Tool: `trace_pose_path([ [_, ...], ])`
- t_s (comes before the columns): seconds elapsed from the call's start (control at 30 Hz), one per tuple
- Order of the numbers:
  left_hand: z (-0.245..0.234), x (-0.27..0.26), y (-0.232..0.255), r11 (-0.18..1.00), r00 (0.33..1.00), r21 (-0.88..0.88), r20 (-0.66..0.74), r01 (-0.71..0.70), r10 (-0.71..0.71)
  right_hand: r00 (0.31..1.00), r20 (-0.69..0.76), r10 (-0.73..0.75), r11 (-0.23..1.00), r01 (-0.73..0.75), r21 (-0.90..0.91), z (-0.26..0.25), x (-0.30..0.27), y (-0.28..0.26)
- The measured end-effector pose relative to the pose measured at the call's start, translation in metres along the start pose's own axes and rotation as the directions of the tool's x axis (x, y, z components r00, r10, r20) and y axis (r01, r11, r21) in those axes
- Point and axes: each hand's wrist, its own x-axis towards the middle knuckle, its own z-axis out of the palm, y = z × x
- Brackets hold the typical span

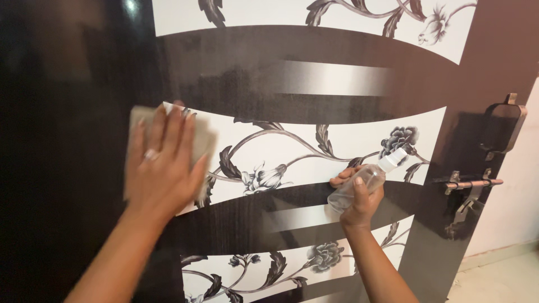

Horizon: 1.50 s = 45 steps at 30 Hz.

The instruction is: The person sprays a clear liquid onto a dark brown door with white floral decals and wipes the surface with a cloth. The person repeatedly sprays and wipes the same areas of the door throughout the clip.

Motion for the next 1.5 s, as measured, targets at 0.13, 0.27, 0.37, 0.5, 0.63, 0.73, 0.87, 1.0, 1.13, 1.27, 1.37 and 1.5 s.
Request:
trace_pose_path([
  [0.13, 0.028, 0.051, 0.064, 0.953, 0.980, 0.261, -0.077, -0.156, 0.182, 1.000, -0.002, -0.011, 1.000, 0.011, 0.006, 0.000, 0.003, 0.000],
  [0.27, 0.042, 0.024, 0.116, 0.912, 0.912, -0.051, 0.016, -0.408, 0.409, 1.000, 0.013, 0.003, 1.000, -0.003, -0.019, -0.001, 0.001, -0.001],
  [0.37, 0.043, -0.016, 0.115, 0.881, 0.873, -0.034, 0.123, -0.471, 0.471, 1.000, 0.031, -0.008, 1.000, 0.008, -0.024, -0.001, 0.002, -0.002],
  [0.5, 0.032, -0.058, 0.068, 0.890, 0.881, -0.094, 0.128, -0.447, 0.456, 0.999, 0.041, -0.014, 1.000, 0.015, -0.025, 0.000, 0.002, -0.002],
  [0.63, 0.004, -0.059, 0.005, 0.958, 0.940, 0.061, 0.217, -0.281, 0.262, 0.998, 0.051, -0.023, 0.999, 0.025, -0.023, 0.000, 0.001, -0.003],
  [0.73, -0.005, -0.026, -0.017, 0.993, 0.994, 0.113, 0.103, 0.035, -0.047, 0.999, 0.038, -0.034, 0.999, 0.035, -0.014, 0.000, 0.001, -0.001],
  [0.87, 0.009, 0.022, 0.012, 0.982, 0.984, -0.061, 0.001, 0.176, -0.177, 0.999, 0.022, -0.033, 0.999, 0.033, -0.002, -0.001, 0.002, 0.001],
  [1.0, 0.025, 0.040, 0.055, 0.992, 0.999, 0.125, 0.029, -0.018, 0.015, 0.999, 0.024, -0.036, 0.999, 0.035, 0.012, -0.001, 0.001, 0.002],
  [1.13, 0.040, 0.027, 0.093, 0.960, 0.970, 0.138, 0.028, -0.245, 0.243, 0.999, 0.030, -0.037, 0.999, 0.036, 0.009, -0.001, 0.001, 0.001],
  [1.27, 0.049, -0.016, 0.110, 0.918, 0.918, 0.037, 0.057, -0.394, 0.392, 0.999, 0.037, -0.022, 0.999, 0.023, -0.023, -0.003, 0.000, 0.001],
  [1.37, 0.043, -0.051, 0.098, 0.889, 0.883, -0.036, 0.106, -0.457, 0.458, 0.999, 0.051, -0.011, 1.000, 0.012, -0.027, -0.002, 0.002, -0.002],
  [1.5, 0.013, -0.072, 0.034, 0.955, 0.824, -0.153, 0.483, -0.254, 0.297, 0.999, 0.050, -0.013, 1.000, 0.014, -0.019, 0.000, 0.002, -0.004],
])
